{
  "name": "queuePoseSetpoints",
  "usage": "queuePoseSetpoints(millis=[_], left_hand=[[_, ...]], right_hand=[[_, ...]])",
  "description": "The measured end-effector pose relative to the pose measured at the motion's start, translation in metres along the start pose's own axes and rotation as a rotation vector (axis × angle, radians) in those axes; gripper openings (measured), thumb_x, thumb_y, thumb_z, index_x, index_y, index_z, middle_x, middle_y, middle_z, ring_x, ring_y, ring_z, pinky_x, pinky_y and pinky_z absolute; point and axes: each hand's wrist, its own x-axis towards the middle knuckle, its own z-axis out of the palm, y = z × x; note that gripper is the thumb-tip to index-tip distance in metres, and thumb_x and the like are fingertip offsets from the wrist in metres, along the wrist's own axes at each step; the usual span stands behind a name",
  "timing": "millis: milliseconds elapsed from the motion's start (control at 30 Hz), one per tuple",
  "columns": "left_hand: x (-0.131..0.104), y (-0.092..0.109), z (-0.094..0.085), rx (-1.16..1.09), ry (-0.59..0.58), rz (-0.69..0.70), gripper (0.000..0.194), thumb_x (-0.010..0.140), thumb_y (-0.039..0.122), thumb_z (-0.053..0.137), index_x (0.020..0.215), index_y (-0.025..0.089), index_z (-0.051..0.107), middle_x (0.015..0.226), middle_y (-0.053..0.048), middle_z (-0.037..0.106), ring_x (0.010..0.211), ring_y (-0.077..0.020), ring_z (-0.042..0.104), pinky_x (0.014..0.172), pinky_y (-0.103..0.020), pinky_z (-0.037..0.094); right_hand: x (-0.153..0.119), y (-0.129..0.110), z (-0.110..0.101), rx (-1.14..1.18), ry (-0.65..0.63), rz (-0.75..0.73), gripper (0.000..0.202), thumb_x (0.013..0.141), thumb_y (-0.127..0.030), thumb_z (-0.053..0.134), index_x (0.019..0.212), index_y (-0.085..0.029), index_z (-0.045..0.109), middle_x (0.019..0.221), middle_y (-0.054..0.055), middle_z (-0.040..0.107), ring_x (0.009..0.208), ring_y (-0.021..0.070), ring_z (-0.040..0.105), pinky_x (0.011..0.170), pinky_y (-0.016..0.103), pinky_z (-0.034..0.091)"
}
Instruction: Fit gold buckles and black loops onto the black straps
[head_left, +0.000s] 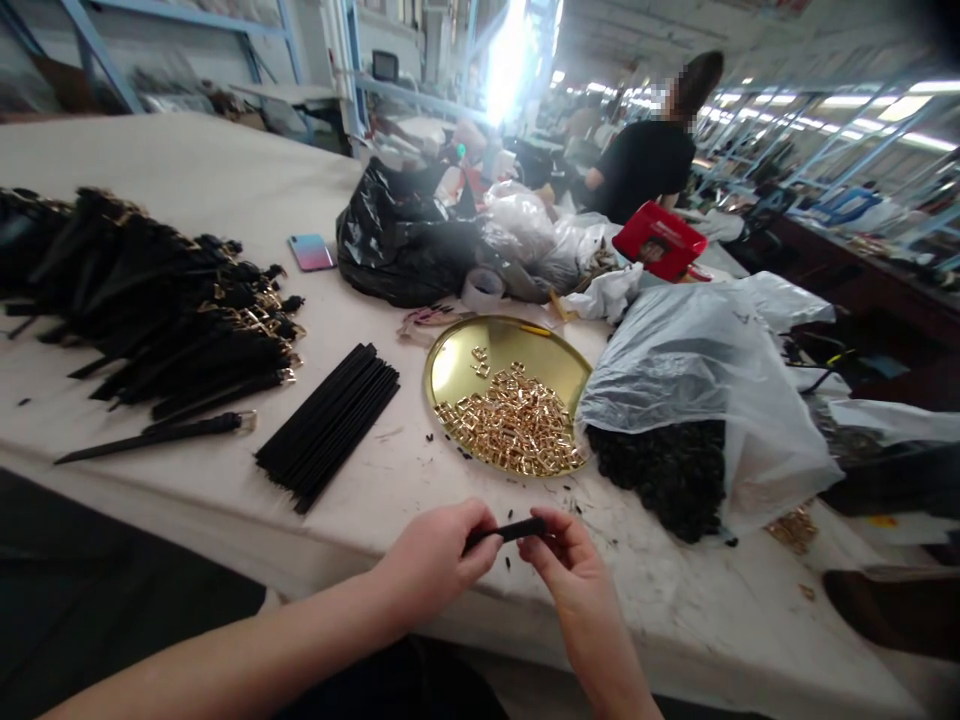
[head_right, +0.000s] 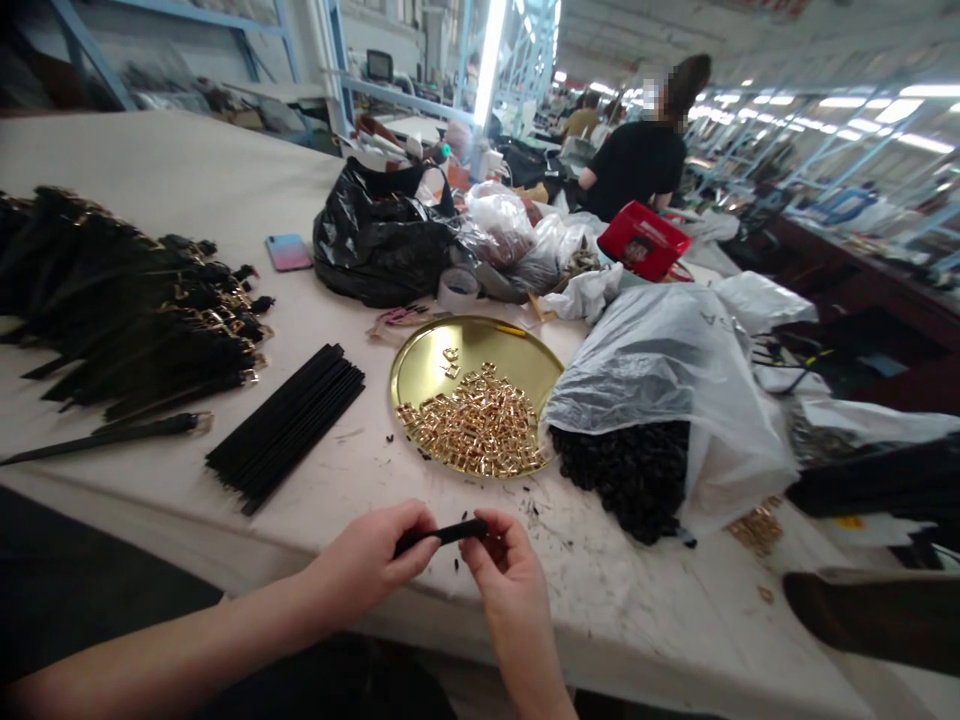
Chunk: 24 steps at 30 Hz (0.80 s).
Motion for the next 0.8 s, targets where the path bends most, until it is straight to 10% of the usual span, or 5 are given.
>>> queuePoseSetpoints(millis=[233, 567, 800], left_hand=[[-0.016, 0.005, 0.006, 0.309, 0.034, 0.072, 0.016, 0.081, 0.028, 0.041, 0.079, 0.019, 0.055, 0.068, -0.001, 0.06, 0.062, -0.0147, 0.053, 0.053, -0.022, 0.032], [-0.035, 0.016, 0.004, 0.496, -0.063, 0.128, 0.028, 0.08, 0.035, 0.041, 0.067, 0.019, 0.061, 0.059, -0.001, 0.058, 0.054, -0.013, 0.048, 0.048, -0.022, 0.023], [-0.048, 0.018, 0.004, 0.445, -0.062, 0.202, 0.026, 0.08, 0.031, 0.042, 0.065, 0.02, 0.059, 0.056, 0.002, 0.055, 0.052, -0.0102, 0.045, 0.047, -0.021, 0.022]], right_hand=[[-0.021, 0.004, -0.006, 0.139, -0.013, 0.059, 0.037, 0.066, -0.038, 0.068, 0.098, -0.02, 0.062, 0.092, 0.004, 0.067, 0.074, 0.0177, 0.065, 0.075, 0.035, 0.051], [-0.046, 0.01, -0.017, -0.309, -0.151, -0.487, 0.016, 0.076, -0.023, 0.059, 0.09, -0.025, 0.067, 0.079, 0.002, 0.065, 0.07, 0.0165, 0.06, 0.064, 0.029, 0.051], [-0.05, 0.002, -0.013, -0.154, -0.224, -0.237, 0.019, 0.069, -0.034, 0.065, 0.084, -0.022, 0.068, 0.066, 0.0, 0.063, 0.06, 0.0155, 0.059, 0.059, 0.028, 0.049]])
